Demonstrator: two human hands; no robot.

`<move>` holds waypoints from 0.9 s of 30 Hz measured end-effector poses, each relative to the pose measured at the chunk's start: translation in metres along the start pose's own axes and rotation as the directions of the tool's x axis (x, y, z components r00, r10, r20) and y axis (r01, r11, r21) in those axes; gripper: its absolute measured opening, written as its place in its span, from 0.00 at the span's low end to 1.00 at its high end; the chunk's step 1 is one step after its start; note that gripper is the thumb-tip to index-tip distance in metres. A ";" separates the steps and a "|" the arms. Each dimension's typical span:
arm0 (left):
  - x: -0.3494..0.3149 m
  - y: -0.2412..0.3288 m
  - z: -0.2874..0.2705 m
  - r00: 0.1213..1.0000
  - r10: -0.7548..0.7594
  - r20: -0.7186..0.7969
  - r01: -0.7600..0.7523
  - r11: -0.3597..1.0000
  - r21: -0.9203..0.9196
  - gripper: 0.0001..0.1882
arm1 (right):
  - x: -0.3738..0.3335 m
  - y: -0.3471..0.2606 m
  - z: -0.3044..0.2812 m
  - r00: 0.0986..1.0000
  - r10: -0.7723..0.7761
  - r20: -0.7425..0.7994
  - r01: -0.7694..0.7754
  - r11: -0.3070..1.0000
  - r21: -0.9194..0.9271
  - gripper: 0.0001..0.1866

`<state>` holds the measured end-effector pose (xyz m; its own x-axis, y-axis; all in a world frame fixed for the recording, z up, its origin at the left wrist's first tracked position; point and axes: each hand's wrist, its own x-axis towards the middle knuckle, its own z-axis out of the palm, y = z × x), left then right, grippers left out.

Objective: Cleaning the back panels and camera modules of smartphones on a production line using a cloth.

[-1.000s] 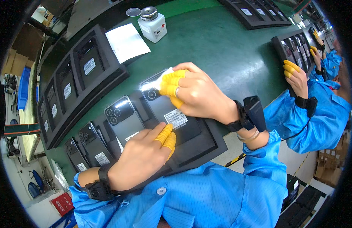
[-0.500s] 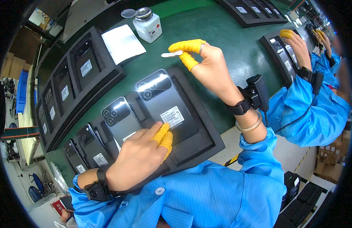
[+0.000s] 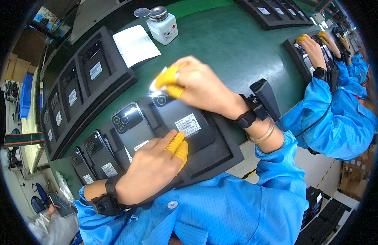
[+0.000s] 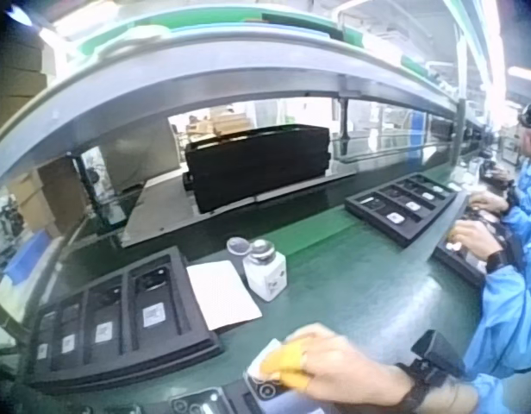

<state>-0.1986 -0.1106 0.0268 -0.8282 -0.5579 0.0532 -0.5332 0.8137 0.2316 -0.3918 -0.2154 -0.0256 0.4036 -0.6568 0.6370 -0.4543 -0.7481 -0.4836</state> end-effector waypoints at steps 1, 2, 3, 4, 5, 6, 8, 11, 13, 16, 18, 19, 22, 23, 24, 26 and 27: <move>0.000 0.000 0.000 1.000 -0.005 0.001 0.005 1.000 0.003 0.12 | -0.003 0.005 0.010 0.999 -0.030 0.022 0.029 0.997 0.073 0.09; -0.001 0.000 0.002 1.000 0.005 -0.006 -0.005 1.000 -0.005 0.13 | -0.002 0.004 0.009 0.999 -0.033 0.022 0.031 0.997 0.078 0.09; -0.001 -0.001 0.002 1.000 0.012 -0.013 -0.012 1.000 -0.014 0.13 | -0.002 0.002 0.007 0.999 -0.021 0.045 0.018 0.998 0.055 0.08; -0.001 -0.001 0.003 1.000 0.005 -0.012 -0.005 1.000 -0.012 0.13 | -0.001 0.000 0.004 0.998 -0.008 0.067 0.006 0.999 0.032 0.08; -0.001 -0.001 0.003 1.000 0.010 -0.012 -0.010 1.000 -0.021 0.14 | 0.000 -0.005 0.002 0.998 -0.042 0.053 0.039 0.998 0.053 0.07; -0.001 -0.001 0.003 1.000 0.016 -0.013 -0.016 0.999 -0.029 0.15 | -0.004 -0.007 0.002 0.994 -0.093 0.058 0.090 0.994 0.054 0.07; 0.000 -0.002 0.003 1.000 0.022 -0.008 -0.022 1.000 0.014 0.14 | -0.005 -0.013 0.001 0.988 -0.134 0.074 0.128 0.988 0.086 0.07; 0.001 -0.002 0.004 0.999 0.042 0.001 -0.042 0.998 0.047 0.14 | -0.009 -0.015 -0.003 0.982 -0.157 0.110 0.146 0.984 0.102 0.08; -0.001 -0.002 0.003 0.999 0.045 0.000 -0.045 0.998 0.053 0.14 | -0.008 -0.014 -0.013 0.977 -0.136 0.164 0.120 0.987 0.108 0.08; -0.002 -0.001 0.003 0.999 0.032 -0.009 -0.032 0.999 0.042 0.14 | -0.005 -0.010 -0.024 0.963 -0.102 0.251 0.076 0.991 0.112 0.08; -0.002 -0.001 0.004 1.000 0.025 -0.010 -0.025 1.000 -0.001 0.15 | -0.004 -0.008 -0.021 0.995 -0.002 0.102 -0.007 0.996 0.088 0.09; -0.002 -0.001 0.004 1.000 0.022 -0.013 -0.022 1.000 -0.001 0.15 | -0.001 -0.011 -0.017 0.998 0.002 0.058 -0.006 0.998 0.069 0.09; -0.002 -0.001 0.004 1.000 0.021 -0.003 -0.021 1.000 0.008 0.15 | -0.002 -0.012 0.003 0.992 -0.120 0.033 0.114 0.984 0.140 0.09; -0.001 -0.001 0.004 1.000 0.020 -0.010 -0.020 1.000 0.000 0.15 | -0.001 -0.013 0.008 0.982 -0.145 0.119 0.115 0.967 0.229 0.09; -0.001 -0.001 0.004 1.000 0.011 -0.016 -0.011 1.000 -0.010 0.15 | 0.000 -0.015 0.008 0.982 -0.148 0.120 0.116 0.965 0.237 0.09; -0.002 -0.002 0.004 1.000 0.004 -0.010 -0.004 1.000 -0.002 0.15 | 0.002 -0.018 0.003 0.977 -0.124 0.175 0.102 0.986 0.130 0.07; -0.001 -0.003 0.004 1.000 0.006 -0.008 -0.006 1.000 0.006 0.15 | 0.001 -0.016 0.001 0.973 -0.099 0.207 0.077 0.991 0.113 0.07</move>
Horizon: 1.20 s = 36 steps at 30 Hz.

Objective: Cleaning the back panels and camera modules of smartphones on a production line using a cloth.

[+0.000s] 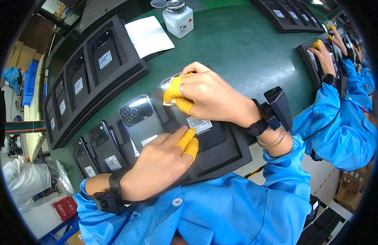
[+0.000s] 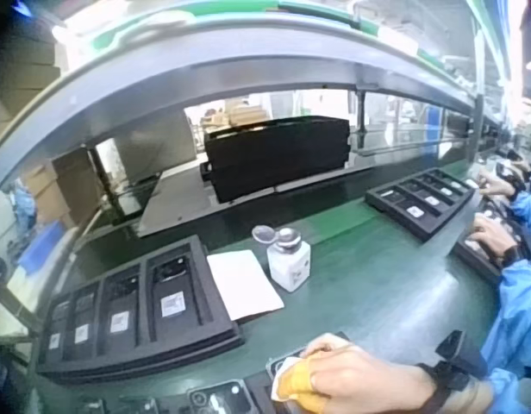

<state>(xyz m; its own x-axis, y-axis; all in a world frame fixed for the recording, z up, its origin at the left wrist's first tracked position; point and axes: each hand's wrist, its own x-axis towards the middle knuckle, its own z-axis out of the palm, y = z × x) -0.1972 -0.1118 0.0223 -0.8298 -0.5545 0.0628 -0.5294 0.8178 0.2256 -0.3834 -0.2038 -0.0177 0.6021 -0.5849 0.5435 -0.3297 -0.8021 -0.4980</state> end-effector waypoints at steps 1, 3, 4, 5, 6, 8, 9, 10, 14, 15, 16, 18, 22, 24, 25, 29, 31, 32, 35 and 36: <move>0.001 -0.001 0.000 1.000 -0.002 0.000 0.002 1.000 -0.001 0.15 | -0.001 0.000 -0.002 1.000 0.000 0.001 0.000 1.000 0.002 0.07; 0.001 -0.002 -0.002 1.000 -0.010 0.020 0.010 1.000 -0.001 0.15 | -0.002 -0.004 -0.007 0.998 0.052 0.021 -0.051 0.998 -0.030 0.07; 0.002 -0.002 -0.002 1.000 -0.008 0.018 0.008 1.000 -0.003 0.15 | -0.004 -0.005 -0.011 0.998 0.054 0.022 -0.053 0.998 -0.033 0.07; 0.002 -0.003 -0.002 1.000 -0.008 0.022 0.008 1.000 -0.003 0.15 | -0.006 -0.006 -0.016 0.992 0.116 0.048 -0.114 0.993 -0.025 0.08; 0.001 -0.002 -0.002 1.000 -0.008 0.027 0.008 1.000 -0.004 0.15 | -0.009 -0.007 -0.020 0.981 0.177 0.074 -0.176 0.984 -0.018 0.09; 0.000 -0.001 0.000 1.000 -0.005 0.018 0.005 1.000 0.000 0.15 | -0.011 -0.006 -0.021 0.979 0.205 0.009 -0.205 0.979 0.011 0.09; 0.000 -0.001 0.001 1.000 0.002 0.012 -0.002 1.000 0.003 0.15 | -0.012 -0.005 -0.023 0.970 0.237 -0.058 -0.235 0.971 0.042 0.09; 0.000 0.000 0.001 1.000 0.005 0.010 -0.005 1.000 0.001 0.15 | -0.011 -0.003 -0.025 0.966 0.229 -0.118 -0.222 0.972 0.074 0.10; -0.001 0.002 0.000 1.000 0.000 0.010 0.000 1.000 -0.001 0.15 | 0.001 0.000 -0.018 0.925 0.267 -0.271 -0.263 0.963 0.051 0.10; -0.001 0.001 0.000 1.000 0.000 -0.002 0.000 1.000 -0.015 0.15 | 0.005 0.002 -0.014 0.940 0.179 -0.290 -0.183 0.983 0.013 0.10; -0.001 0.001 -0.001 1.000 -0.002 0.000 0.002 1.000 -0.012 0.15 | 0.009 0.003 -0.010 0.948 0.090 -0.305 -0.103 0.994 -0.026 0.10; -0.001 0.002 -0.003 1.000 -0.010 0.024 0.010 1.000 -0.017 0.15 | 0.013 0.010 0.003 0.972 -0.031 -0.235 0.023 0.999 -0.037 0.09; 0.000 -0.001 -0.003 1.000 0.004 0.021 -0.004 1.000 -0.030 0.15 | 0.007 0.014 0.009 0.997 -0.072 -0.031 0.074 0.995 0.072 0.08; -0.001 -0.003 -0.002 1.000 0.008 0.028 -0.007 0.999 -0.038 0.15 | 0.002 0.008 0.007 0.996 -0.091 -0.001 0.090 0.985 0.147 0.07; 0.000 -0.003 -0.002 1.000 0.006 0.028 -0.005 0.999 -0.037 0.15 | -0.001 0.004 0.003 0.997 -0.060 0.052 0.051 0.985 0.163 0.07; 0.000 -0.002 -0.003 1.000 -0.002 0.031 0.003 1.000 -0.030 0.15 | 0.002 0.012 0.005 0.994 -0.108 0.010 0.107 0.989 0.104 0.08; -0.001 0.000 -0.004 1.000 -0.007 0.025 0.008 1.000 -0.029 0.15 | 0.011 0.020 0.009 0.990 -0.134 -0.049 0.137 0.988 0.069 0.08; -0.002 0.000 -0.004 0.999 -0.004 0.031 0.005 1.000 -0.027 0.15 | 0.014 0.023 0.010 0.989 -0.134 -0.063 0.137 0.989 0.047 0.07; -0.001 -0.002 -0.003 0.999 0.011 0.031 -0.010 1.000 -0.025 0.15 | 0.018 0.027 0.008 0.993 -0.099 -0.071 0.101 0.994 0.030 0.07; -0.001 -0.002 -0.002 0.999 0.018 0.027 -0.017 1.000 -0.024 0.15 | 0.017 0.025 0.007 0.992 -0.114 -0.058 0.116 0.993 0.030 0.07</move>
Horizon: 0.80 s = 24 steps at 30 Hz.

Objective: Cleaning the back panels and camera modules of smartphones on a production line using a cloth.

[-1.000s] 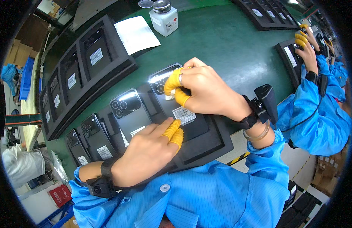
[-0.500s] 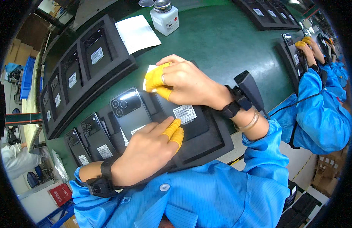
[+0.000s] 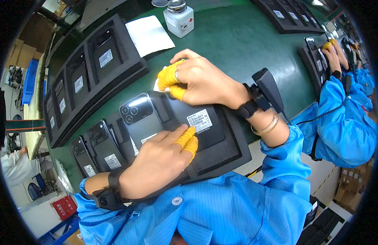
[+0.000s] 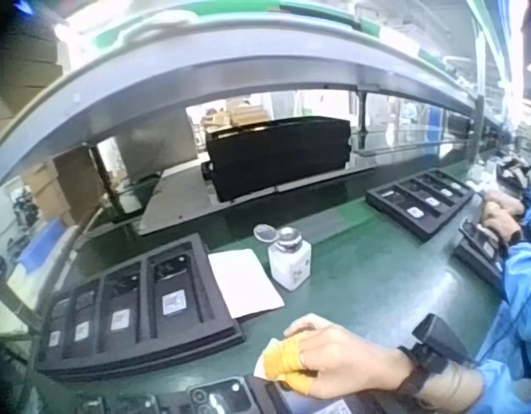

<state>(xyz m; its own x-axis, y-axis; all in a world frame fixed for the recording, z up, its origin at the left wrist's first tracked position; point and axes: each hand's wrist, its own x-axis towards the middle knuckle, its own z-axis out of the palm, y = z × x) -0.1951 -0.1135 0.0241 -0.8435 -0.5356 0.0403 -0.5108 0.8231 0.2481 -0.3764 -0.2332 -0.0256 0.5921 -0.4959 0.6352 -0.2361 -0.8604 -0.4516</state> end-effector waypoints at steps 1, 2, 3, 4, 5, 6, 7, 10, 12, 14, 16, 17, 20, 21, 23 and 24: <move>0.000 0.000 0.000 1.000 -0.002 -0.002 0.002 1.000 0.002 0.15 | -0.001 -0.003 -0.001 1.000 -0.013 0.013 0.013 1.000 0.000 0.07; 0.000 -0.001 -0.001 1.000 -0.003 0.001 0.003 1.000 0.000 0.14 | -0.005 -0.005 -0.001 1.000 0.001 0.010 -0.002 0.999 0.044 0.07; 0.000 0.000 -0.001 1.000 -0.007 0.005 0.007 1.000 -0.002 0.14 | -0.009 -0.007 0.001 1.000 -0.022 0.004 0.021 0.996 0.086 0.09; -0.001 0.000 -0.001 1.000 -0.010 0.005 0.010 1.000 0.000 0.14 | -0.013 -0.011 0.000 0.999 -0.010 0.039 0.006 0.995 0.098 0.09; -0.001 0.000 -0.001 1.000 -0.024 0.005 0.024 1.000 0.004 0.14 | -0.017 -0.015 -0.003 0.997 0.002 0.074 -0.010 0.994 0.109 0.10; -0.001 0.001 -0.001 1.000 -0.028 0.007 0.028 1.000 0.004 0.14 | -0.020 -0.017 -0.005 0.998 0.012 0.064 -0.018 0.995 0.100 0.09; -0.001 0.001 -0.001 1.000 -0.023 0.008 0.023 1.000 0.001 0.14 | -0.023 -0.018 -0.010 0.998 0.018 0.063 -0.024 0.995 0.097 0.09; -0.001 0.000 -0.002 1.000 -0.001 -0.010 0.001 1.000 0.008 0.14 | -0.029 -0.007 -0.029 0.999 0.047 -0.018 -0.047 0.998 0.030 0.09; 0.000 0.001 -0.002 1.000 -0.006 -0.015 0.007 1.000 0.011 0.14 | -0.034 -0.005 -0.033 0.990 0.123 -0.074 -0.127 0.990 -0.058 0.12; 0.001 0.001 -0.002 1.000 -0.004 -0.021 0.005 1.000 0.014 0.13 | -0.032 -0.010 -0.031 0.982 0.156 -0.107 -0.165 0.983 -0.079 0.12; 0.001 0.001 -0.002 1.000 -0.006 -0.020 0.006 1.000 0.016 0.13 | -0.022 -0.018 -0.017 0.962 0.143 -0.231 -0.165 0.983 -0.078 0.13; 0.001 0.001 -0.003 1.000 -0.008 -0.020 0.009 1.000 0.014 0.13 | -0.020 -0.021 -0.013 0.975 0.106 -0.195 -0.120 0.991 -0.063 0.13; 0.000 0.001 -0.004 1.000 -0.017 -0.012 0.017 1.000 0.011 0.13 | -0.021 -0.022 0.001 0.999 -0.021 0.029 0.025 0.993 -0.114 0.11; 0.001 0.001 -0.004 1.000 -0.020 -0.010 0.020 1.000 0.009 0.13 | -0.021 -0.025 0.000 0.999 -0.022 0.028 0.025 0.993 -0.112 0.11; 0.000 0.003 -0.003 0.999 -0.026 -0.020 0.027 0.999 0.020 0.11 | -0.018 -0.031 -0.003 0.991 -0.118 0.064 0.130 0.964 -0.230 0.11; 0.001 0.003 -0.003 0.999 -0.027 -0.031 0.028 0.999 0.030 0.10 | -0.018 -0.032 -0.003 0.987 -0.146 0.071 0.159 0.959 -0.233 0.11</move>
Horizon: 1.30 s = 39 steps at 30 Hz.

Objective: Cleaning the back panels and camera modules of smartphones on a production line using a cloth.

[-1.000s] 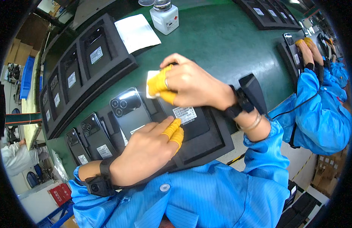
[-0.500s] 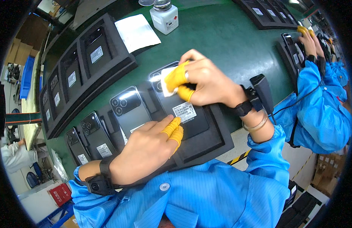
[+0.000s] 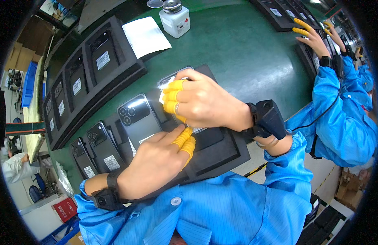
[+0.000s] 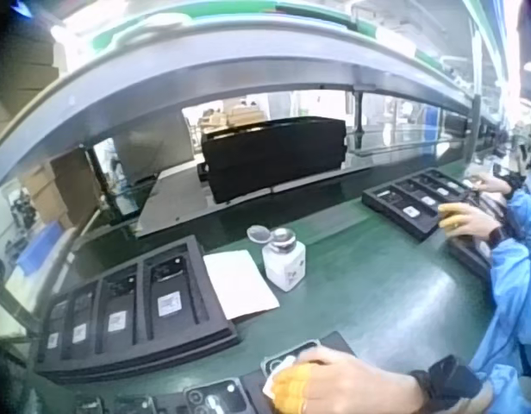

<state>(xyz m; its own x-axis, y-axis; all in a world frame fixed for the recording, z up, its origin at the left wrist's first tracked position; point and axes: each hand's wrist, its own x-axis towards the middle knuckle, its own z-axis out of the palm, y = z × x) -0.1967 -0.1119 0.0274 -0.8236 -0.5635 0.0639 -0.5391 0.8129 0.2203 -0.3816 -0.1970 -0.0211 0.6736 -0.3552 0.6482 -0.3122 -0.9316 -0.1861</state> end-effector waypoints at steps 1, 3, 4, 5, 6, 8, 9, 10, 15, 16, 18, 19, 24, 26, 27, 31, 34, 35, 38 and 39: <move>0.000 0.000 0.000 1.000 0.003 -0.001 -0.003 1.000 -0.001 0.10 | -0.001 -0.001 -0.002 1.000 0.002 0.001 -0.002 1.000 -0.003 0.11; 0.000 -0.002 0.000 1.000 0.019 0.010 -0.019 1.000 -0.016 0.12 | -0.005 -0.005 -0.006 0.997 -0.036 0.065 0.039 0.998 -0.048 0.16; 0.000 -0.001 0.000 1.000 0.019 0.010 -0.019 1.000 -0.017 0.12 | -0.005 -0.006 -0.007 0.997 -0.035 0.066 0.039 0.998 -0.048 0.16; 0.000 -0.001 0.000 1.000 0.018 0.013 -0.018 1.000 -0.018 0.12 | -0.006 -0.007 -0.007 0.997 -0.033 0.066 0.038 0.996 -0.079 0.16; 0.000 -0.001 0.000 1.000 0.018 0.017 -0.017 1.000 -0.018 0.12 | -0.006 -0.009 -0.007 0.997 -0.030 0.066 0.038 0.993 -0.111 0.17; 0.000 -0.001 0.001 1.000 0.019 0.015 -0.019 1.000 -0.017 0.12 | -0.007 -0.010 -0.007 0.998 -0.018 0.062 0.024 0.995 -0.096 0.16; -0.001 -0.001 0.001 1.000 0.019 0.011 -0.019 1.000 -0.015 0.12 | -0.006 -0.010 -0.006 0.998 -0.007 0.057 0.012 0.997 -0.081 0.15; -0.001 -0.001 0.001 1.000 0.019 0.010 -0.019 1.000 -0.015 0.12 | -0.007 -0.009 -0.008 0.998 -0.008 0.058 0.013 0.997 -0.081 0.15; -0.002 -0.001 0.004 1.000 0.009 -0.025 -0.009 1.000 0.020 0.13 | -0.009 0.004 -0.023 0.983 0.185 0.010 -0.185 0.982 -0.031 0.11; -0.001 -0.001 0.003 1.000 0.013 -0.028 -0.012 1.000 0.021 0.13 | -0.008 0.006 -0.024 0.972 0.229 -0.048 -0.229 0.973 0.005 0.11; -0.001 -0.001 0.001 1.000 0.007 -0.007 -0.007 1.000 0.030 0.14 | -0.001 0.012 -0.021 0.965 0.237 -0.115 -0.239 0.971 -0.005 0.12; 0.000 -0.001 0.001 1.000 0.011 -0.008 -0.010 0.999 0.031 0.14 | 0.002 0.014 -0.019 0.953 0.244 -0.181 -0.250 0.968 -0.010 0.13; 0.001 0.001 0.003 1.000 -0.012 -0.024 0.012 1.000 0.000 0.13 | 0.001 0.008 0.002 0.998 0.051 -0.022 -0.051 0.999 -0.001 0.11; 0.001 0.002 0.003 1.000 -0.009 -0.017 0.009 1.000 0.010 0.12 | 0.001 -0.002 -0.005 0.999 0.000 0.032 0.002 0.998 -0.059 0.13; 0.001 0.001 0.003 1.000 0.005 -0.014 -0.005 1.000 0.018 0.12 | -0.001 -0.005 -0.010 0.995 -0.042 0.093 0.054 0.991 -0.124 0.15; 0.002 -0.001 -0.003 0.999 0.019 0.051 -0.018 1.000 -0.019 0.10 | -0.007 -0.017 -0.006 0.992 -0.063 0.109 0.078 0.988 -0.136 0.11; 0.002 -0.002 0.000 1.000 0.012 0.017 -0.012 1.000 0.004 0.08 | -0.007 -0.025 0.004 0.988 -0.055 0.143 0.083 0.977 -0.198 0.08; 0.002 -0.002 0.001 1.000 0.019 0.014 -0.019 1.000 0.000 0.07 | -0.007 -0.026 0.005 0.990 -0.053 0.130 0.079 0.975 -0.206 0.08; 0.001 -0.002 0.001 1.000 0.008 -0.020 -0.008 1.000 -0.030 0.05 | -0.007 -0.027 0.004 0.991 -0.047 0.128 0.072 0.977 -0.199 0.06; 0.001 -0.002 0.001 1.000 0.017 -0.025 -0.018 0.999 -0.036 0.05 | -0.007 -0.028 0.004 0.990 -0.040 0.135 0.068 0.976 -0.206 0.06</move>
<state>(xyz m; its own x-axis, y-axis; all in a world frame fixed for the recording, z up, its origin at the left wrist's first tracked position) -0.1967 -0.1140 0.0264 -0.8278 -0.5535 0.0922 -0.5179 0.8169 0.2538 -0.3754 -0.1691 -0.0233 0.7702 -0.3243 0.5492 -0.3971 -0.9176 0.0150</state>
